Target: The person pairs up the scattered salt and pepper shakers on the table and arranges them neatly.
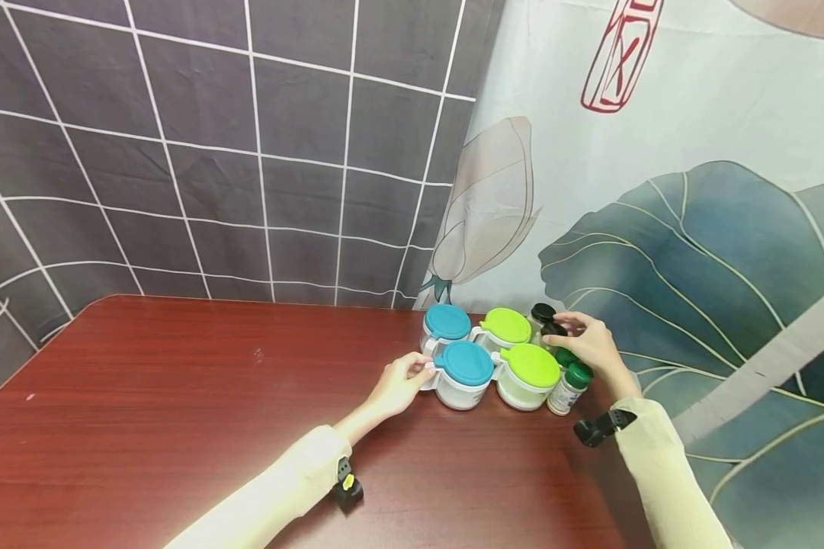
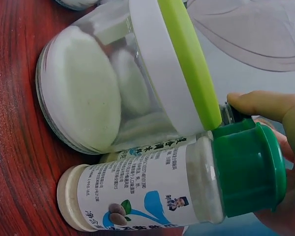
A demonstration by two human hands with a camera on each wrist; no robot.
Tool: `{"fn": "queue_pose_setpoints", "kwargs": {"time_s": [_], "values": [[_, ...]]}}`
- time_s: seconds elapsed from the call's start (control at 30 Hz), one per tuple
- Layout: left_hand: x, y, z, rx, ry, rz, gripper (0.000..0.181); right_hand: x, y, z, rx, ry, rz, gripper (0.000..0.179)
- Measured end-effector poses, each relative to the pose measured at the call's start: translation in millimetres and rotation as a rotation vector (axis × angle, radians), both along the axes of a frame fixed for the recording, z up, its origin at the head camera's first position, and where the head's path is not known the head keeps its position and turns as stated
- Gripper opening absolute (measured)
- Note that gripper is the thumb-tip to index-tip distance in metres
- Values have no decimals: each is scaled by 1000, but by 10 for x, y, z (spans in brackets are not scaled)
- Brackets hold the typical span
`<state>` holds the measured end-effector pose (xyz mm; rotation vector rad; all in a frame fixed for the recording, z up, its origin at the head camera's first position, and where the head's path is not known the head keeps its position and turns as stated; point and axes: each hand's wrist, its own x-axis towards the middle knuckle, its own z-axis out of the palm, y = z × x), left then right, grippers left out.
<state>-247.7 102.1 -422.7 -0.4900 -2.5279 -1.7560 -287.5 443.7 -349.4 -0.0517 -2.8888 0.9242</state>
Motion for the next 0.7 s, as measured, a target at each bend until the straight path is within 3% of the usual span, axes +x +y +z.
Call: {"fn": "queue_pose_setpoints", "kwargs": {"time_s": [0.17,0.43,0.7], "values": [[5,-6,8,7,-6,-6,24,-5,32,-11,-22,-11,14,67],[7,-3,-1,9,0,-6,24,-35,114,-40,-52,-116,33,73],[22,10,1,38,0,4,25,-68,148,-60,-91,-132,33,71]]}}
